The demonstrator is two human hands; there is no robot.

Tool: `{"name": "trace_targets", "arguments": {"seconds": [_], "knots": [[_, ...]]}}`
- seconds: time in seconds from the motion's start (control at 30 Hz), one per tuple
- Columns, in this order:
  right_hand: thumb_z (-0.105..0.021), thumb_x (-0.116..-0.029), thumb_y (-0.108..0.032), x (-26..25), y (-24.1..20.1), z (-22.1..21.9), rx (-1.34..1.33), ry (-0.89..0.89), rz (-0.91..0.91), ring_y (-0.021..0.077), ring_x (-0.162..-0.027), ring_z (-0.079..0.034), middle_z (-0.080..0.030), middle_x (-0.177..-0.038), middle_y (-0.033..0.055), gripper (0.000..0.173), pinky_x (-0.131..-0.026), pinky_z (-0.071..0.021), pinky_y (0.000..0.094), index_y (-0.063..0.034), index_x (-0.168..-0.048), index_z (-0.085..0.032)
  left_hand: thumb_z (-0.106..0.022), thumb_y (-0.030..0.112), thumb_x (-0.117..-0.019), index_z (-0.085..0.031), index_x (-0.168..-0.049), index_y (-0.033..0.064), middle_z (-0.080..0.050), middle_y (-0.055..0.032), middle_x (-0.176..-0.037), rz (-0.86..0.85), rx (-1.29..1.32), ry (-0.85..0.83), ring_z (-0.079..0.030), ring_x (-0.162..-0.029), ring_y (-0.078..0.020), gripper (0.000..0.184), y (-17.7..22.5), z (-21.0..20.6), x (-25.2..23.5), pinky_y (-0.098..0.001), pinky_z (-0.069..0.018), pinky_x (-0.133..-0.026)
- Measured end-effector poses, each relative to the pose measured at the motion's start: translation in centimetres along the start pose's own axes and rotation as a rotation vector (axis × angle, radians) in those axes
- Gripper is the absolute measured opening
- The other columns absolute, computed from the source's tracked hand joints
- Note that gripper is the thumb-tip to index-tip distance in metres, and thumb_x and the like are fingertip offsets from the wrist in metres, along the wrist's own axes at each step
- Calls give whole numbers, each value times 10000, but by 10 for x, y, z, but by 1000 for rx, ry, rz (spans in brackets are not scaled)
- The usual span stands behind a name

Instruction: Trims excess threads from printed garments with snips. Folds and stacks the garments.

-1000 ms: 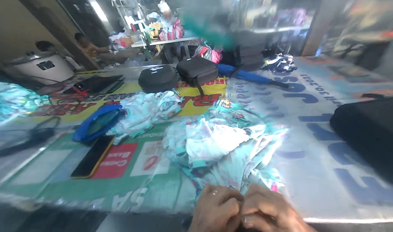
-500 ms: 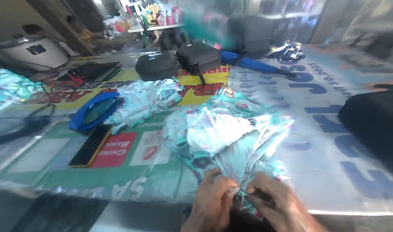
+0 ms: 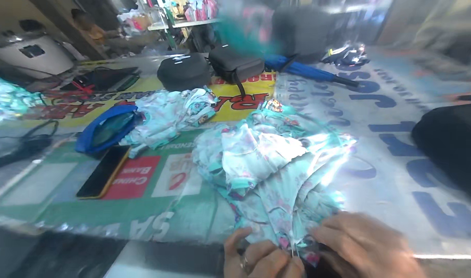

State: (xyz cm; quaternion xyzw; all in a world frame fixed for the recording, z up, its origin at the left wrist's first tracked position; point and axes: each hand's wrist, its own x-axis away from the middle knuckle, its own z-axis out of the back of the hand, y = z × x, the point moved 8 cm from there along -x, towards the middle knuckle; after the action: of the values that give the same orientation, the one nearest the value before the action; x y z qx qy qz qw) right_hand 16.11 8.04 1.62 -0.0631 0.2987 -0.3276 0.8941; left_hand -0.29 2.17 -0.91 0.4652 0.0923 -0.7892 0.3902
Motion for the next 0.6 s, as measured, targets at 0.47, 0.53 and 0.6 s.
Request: {"name": "trace_targets", "arguments": {"seconds": [0.47, 0.53, 0.6], "knots": [[-567, -1046, -217, -4, -13, -2, 147, 31, 82, 209, -737, -620, -738, -938, 25, 163, -645, -447, 369, -184, -1095, -719, -611, 243, -1011, -698, -1035, 230, -606, 43, -931, 17, -15, 33, -567, -939, -82, 91, 5, -10, -6, -341, -298, -1089], [-558, -1047, -208, -4, -13, -4, 152, 36, 82, 203, -736, -621, -742, -942, 20, 174, -647, -445, 367, -183, -1094, -724, -620, 239, -1007, -706, -1028, 227, -609, 41, -925, 5, -21, 29, -566, -940, -85, 90, 8, -12, -7, -344, -299, -1086], [-552, -1047, -200, -4, -11, -6, 148, 47, 88, 198, -730, -616, -740, -938, 19, 177, -640, -440, 360, -182, -1090, -723, -628, 225, -1002, -722, -1025, 223, -624, 43, -910, -2, -13, 26, -570, -937, -88, 96, 9, -13, -7, -348, -301, -1080]]}}
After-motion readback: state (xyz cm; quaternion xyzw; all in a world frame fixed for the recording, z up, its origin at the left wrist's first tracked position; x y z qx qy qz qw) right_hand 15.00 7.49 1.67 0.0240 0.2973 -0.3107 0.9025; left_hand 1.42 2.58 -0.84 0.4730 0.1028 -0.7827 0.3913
